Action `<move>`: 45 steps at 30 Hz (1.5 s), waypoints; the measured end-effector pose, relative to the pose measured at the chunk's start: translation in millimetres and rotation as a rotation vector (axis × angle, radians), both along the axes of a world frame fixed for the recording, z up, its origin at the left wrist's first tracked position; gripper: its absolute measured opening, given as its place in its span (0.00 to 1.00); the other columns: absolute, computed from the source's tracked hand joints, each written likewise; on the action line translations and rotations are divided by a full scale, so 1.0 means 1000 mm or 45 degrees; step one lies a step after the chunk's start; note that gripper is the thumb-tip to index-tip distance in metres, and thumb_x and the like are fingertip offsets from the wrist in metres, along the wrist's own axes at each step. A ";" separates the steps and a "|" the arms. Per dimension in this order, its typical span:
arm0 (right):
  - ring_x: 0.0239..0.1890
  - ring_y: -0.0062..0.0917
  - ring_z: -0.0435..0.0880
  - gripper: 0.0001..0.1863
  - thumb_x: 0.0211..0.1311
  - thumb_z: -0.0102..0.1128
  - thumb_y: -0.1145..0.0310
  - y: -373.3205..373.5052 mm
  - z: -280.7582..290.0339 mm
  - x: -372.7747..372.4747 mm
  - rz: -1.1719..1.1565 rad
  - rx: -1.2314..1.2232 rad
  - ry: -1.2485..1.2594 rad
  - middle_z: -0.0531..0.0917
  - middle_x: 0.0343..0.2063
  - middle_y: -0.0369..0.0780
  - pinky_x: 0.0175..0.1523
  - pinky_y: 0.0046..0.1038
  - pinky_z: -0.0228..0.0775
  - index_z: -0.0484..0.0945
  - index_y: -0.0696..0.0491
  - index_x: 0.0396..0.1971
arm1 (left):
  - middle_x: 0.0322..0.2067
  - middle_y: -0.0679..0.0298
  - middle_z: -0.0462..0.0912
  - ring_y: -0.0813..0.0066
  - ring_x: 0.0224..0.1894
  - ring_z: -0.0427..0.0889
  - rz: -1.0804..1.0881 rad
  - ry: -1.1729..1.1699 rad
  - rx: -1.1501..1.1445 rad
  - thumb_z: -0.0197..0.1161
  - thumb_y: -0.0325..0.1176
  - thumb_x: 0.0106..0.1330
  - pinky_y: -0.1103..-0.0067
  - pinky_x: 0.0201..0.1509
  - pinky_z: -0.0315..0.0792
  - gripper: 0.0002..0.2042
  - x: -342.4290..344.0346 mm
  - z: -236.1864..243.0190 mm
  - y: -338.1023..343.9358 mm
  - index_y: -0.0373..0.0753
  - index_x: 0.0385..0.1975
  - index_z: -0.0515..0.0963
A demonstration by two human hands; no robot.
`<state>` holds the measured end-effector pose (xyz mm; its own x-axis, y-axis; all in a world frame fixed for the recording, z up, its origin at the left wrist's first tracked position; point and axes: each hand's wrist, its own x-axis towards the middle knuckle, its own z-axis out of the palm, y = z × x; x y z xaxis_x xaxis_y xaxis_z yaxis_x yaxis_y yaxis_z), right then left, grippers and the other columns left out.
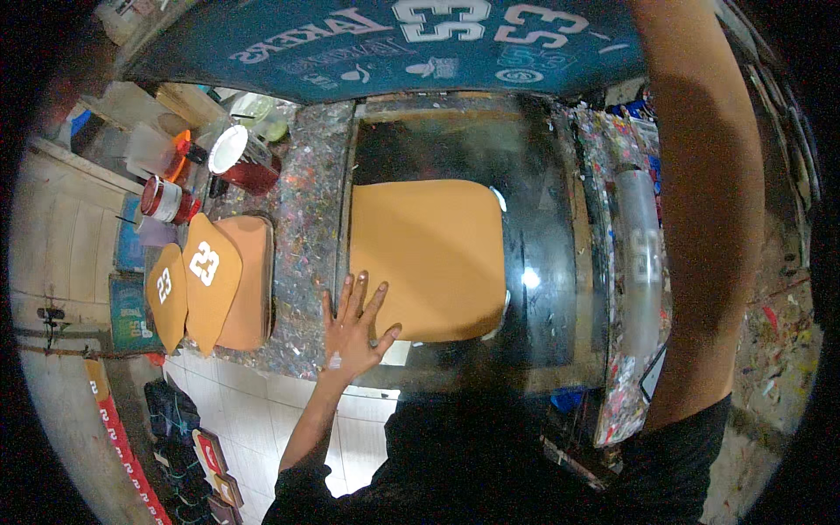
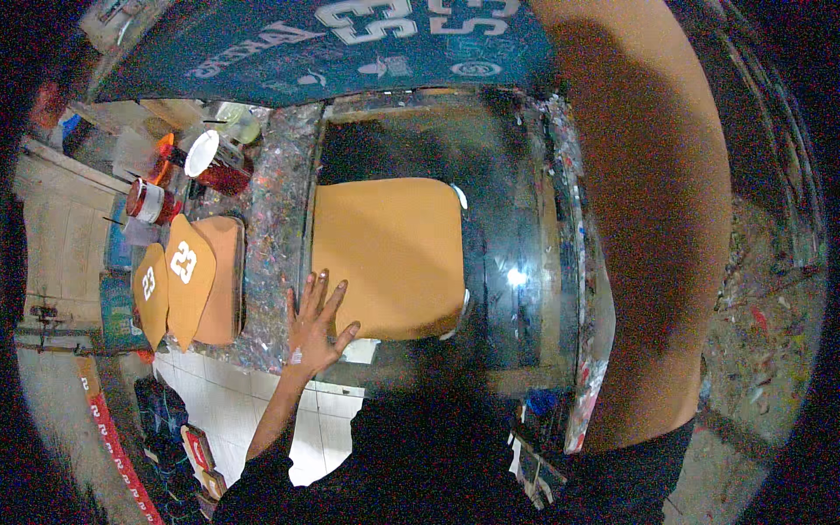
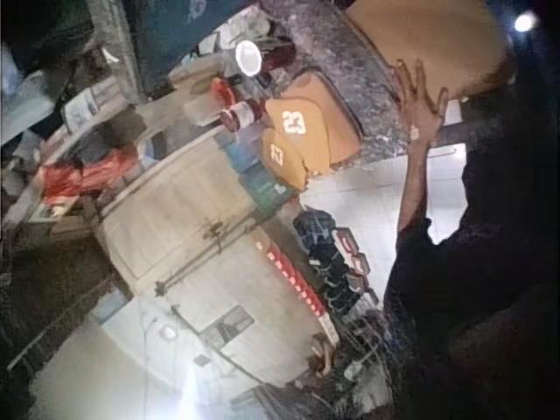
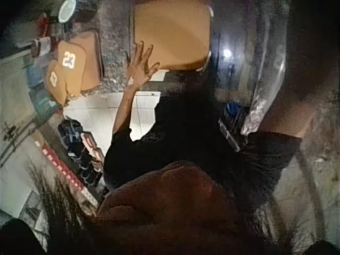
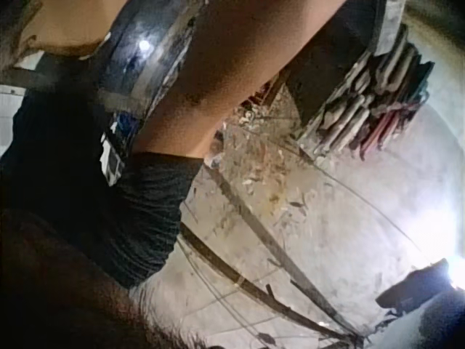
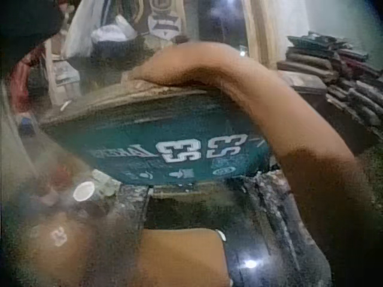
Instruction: The person performs screen printing on brown sheets by applying white ink through a stencil using a squeegee and then setting the sheets aside to dry.
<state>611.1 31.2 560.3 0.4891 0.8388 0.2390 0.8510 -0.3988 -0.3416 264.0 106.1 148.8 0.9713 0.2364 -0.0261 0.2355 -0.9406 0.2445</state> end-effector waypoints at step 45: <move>0.34 0.50 0.84 0.22 0.54 0.69 0.51 -0.098 -0.319 -0.137 0.081 -0.724 0.246 0.84 0.26 0.50 0.40 0.47 0.74 0.78 0.53 0.39 | 0.54 0.53 0.80 0.61 0.52 0.83 -0.499 -0.511 -1.939 0.63 0.43 0.67 0.72 0.49 0.79 0.22 -0.057 0.195 0.000 0.29 0.50 0.75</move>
